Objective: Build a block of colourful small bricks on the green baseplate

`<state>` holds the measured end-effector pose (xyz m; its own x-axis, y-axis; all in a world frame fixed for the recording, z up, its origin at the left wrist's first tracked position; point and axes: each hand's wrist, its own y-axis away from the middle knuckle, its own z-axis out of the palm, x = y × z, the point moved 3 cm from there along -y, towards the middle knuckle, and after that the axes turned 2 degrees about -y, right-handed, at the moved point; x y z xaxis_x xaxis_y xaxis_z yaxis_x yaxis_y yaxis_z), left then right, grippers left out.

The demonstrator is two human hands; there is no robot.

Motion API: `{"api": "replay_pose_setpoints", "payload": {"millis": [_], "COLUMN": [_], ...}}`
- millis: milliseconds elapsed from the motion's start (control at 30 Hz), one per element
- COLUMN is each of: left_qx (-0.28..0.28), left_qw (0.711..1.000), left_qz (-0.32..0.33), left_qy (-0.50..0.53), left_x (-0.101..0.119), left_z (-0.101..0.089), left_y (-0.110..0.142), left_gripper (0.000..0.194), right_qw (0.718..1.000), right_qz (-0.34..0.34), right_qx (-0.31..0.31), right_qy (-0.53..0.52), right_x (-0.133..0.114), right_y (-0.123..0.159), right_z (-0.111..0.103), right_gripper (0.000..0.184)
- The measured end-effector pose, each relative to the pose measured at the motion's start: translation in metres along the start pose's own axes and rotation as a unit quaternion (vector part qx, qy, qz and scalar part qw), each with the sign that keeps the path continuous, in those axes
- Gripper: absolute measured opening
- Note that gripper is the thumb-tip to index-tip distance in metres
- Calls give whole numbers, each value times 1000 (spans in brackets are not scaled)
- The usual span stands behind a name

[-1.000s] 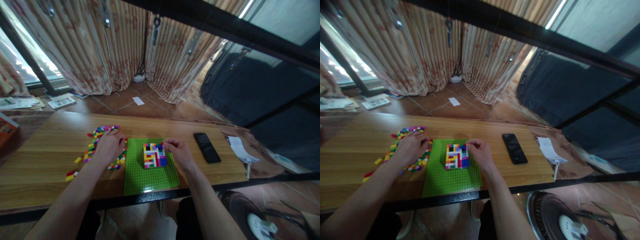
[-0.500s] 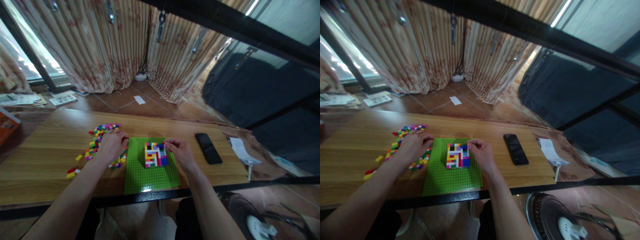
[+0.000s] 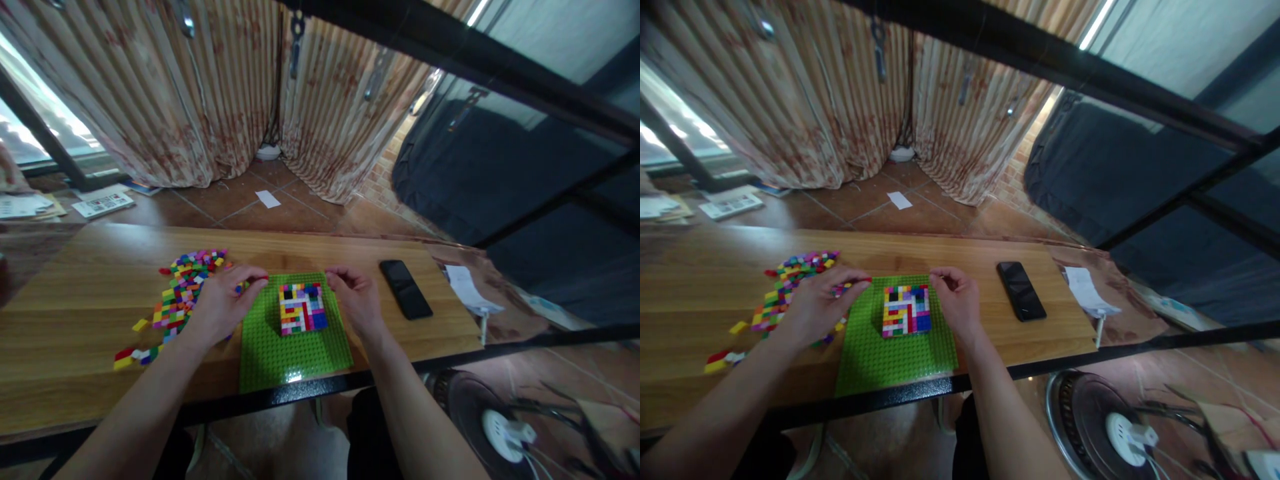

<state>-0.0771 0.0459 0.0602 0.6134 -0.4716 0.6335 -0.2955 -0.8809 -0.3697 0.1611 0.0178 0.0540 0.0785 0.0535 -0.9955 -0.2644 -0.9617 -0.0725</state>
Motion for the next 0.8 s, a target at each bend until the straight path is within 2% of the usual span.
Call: {"api": "replay_pose_setpoints", "payload": {"millis": [133,200,333,500,667,800], "left_qx": [-13,-5,34,26,9,18], "left_qw": [999,998,997,997,999,998], "left_qz": [28,45,70,63,27,13], "left_qy": [40,38,1,-35,-43,-54], "left_x": [19,25,36,47,49,51], "left_z": [13,19,30,47,59,61], "left_y": [7,8,7,0,-4,-5], "left_gripper": [20,19,17,12,8,6], "right_qw": [994,991,995,996,994,994], "right_qz": [-87,-101,-42,50,93,95], "right_qx": [-31,-41,-10,-14,-39,-51], "right_qy": [58,81,93,77,36,30], "right_x": [-5,-4,7,21,24,23], "right_y": [6,7,-1,-9,-8,-7], "right_z": [10,13,10,3,4,5], "right_gripper": [9,9,14,18,19,19]}}
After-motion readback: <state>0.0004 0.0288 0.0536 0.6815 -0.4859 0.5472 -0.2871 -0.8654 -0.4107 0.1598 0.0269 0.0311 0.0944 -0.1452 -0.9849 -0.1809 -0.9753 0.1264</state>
